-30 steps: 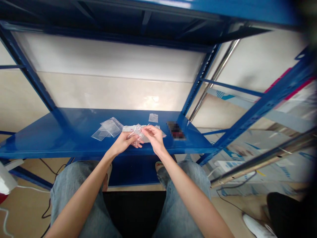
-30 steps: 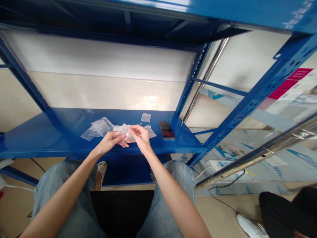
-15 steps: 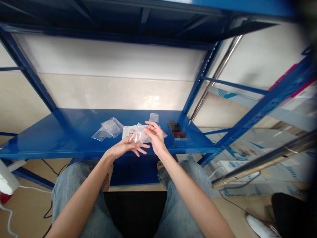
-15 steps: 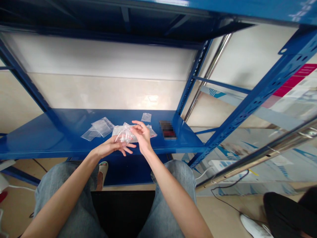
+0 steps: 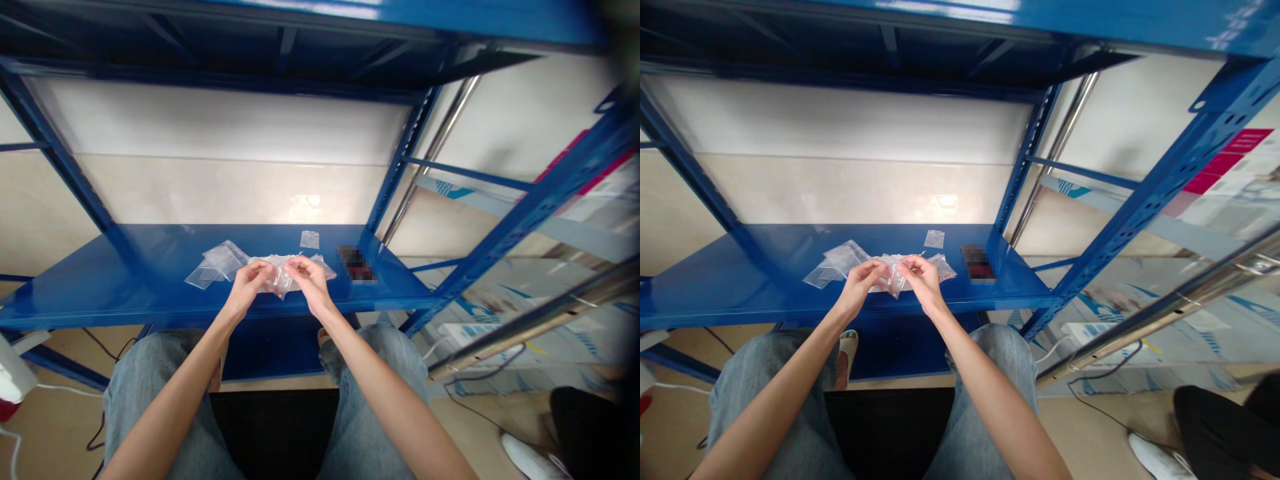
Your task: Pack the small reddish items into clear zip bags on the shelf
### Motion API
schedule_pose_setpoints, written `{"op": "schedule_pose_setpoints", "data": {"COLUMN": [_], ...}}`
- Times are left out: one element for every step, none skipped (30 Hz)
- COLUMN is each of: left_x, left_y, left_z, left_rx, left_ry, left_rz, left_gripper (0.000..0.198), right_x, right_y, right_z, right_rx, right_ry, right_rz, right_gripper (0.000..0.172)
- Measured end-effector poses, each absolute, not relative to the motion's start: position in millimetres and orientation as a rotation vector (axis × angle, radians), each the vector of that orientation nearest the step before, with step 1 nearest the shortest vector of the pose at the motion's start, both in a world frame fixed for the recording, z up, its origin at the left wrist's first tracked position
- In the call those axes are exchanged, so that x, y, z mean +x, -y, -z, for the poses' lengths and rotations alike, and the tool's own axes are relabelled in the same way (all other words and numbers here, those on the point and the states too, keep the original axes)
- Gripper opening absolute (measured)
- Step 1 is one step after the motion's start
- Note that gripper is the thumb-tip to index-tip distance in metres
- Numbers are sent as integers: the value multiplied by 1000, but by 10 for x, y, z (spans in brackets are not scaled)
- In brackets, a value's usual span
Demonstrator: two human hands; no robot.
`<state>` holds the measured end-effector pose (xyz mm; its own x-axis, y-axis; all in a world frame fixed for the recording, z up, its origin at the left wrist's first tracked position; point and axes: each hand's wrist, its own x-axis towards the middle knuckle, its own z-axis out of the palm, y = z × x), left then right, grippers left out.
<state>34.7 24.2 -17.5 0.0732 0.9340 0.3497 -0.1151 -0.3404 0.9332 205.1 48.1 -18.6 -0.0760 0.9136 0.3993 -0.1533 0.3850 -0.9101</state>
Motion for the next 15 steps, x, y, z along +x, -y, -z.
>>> {"op": "schedule_pose_setpoints", "data": {"left_x": [339,335,337,343,352,362,373,382,390,397,402,406,410,412,415], "left_y": [-248,-250,-249,-245,-241,-238,-237,-238,-241,-244,-247,-248,-248,-246,-243], "left_z": [173,170,168,167,168,171,176,182,189,196,201,206,208,209,208], "left_rx": [1435,1445,1449,1442,1422,1397,1376,1368,1375,1391,1406,1412,1405,1390,1374], "left_ry": [-897,-908,-911,-911,-909,-908,-907,-906,-905,-905,-907,-912,-919,-924,-930], "left_rz": [-1479,-1513,-1538,-1554,-1558,-1543,-1512,-1473,-1434,-1404,-1392,-1400,-1424,-1455,-1487], "left_gripper": [33,32,32,32,32,32,33,34,35,36,35,35,34,33,32], "right_x": [2037,2022,2007,1997,1990,1990,1994,2002,2012,2024,2033,2040,2044,2043,2039], "right_y": [-474,-465,-455,-445,-437,-430,-425,-423,-424,-427,-432,-438,-443,-446,-446], "right_z": [190,194,198,200,200,198,193,186,180,173,169,166,166,168,172], "right_rx": [-748,-736,-725,-720,-720,-727,-740,-757,-773,-785,-792,-795,-794,-792,-789], "right_ry": [1363,1368,1366,1362,1357,1346,1322,1289,1254,1224,1206,1206,1219,1238,1260], "right_rz": [-1063,-1086,-1105,-1117,-1119,-1114,-1107,-1105,-1111,-1119,-1127,-1128,-1119,-1100,-1079], "right_gripper": [27,27,27,27,27,28,29,31,32,33,34,34,34,34,33]}}
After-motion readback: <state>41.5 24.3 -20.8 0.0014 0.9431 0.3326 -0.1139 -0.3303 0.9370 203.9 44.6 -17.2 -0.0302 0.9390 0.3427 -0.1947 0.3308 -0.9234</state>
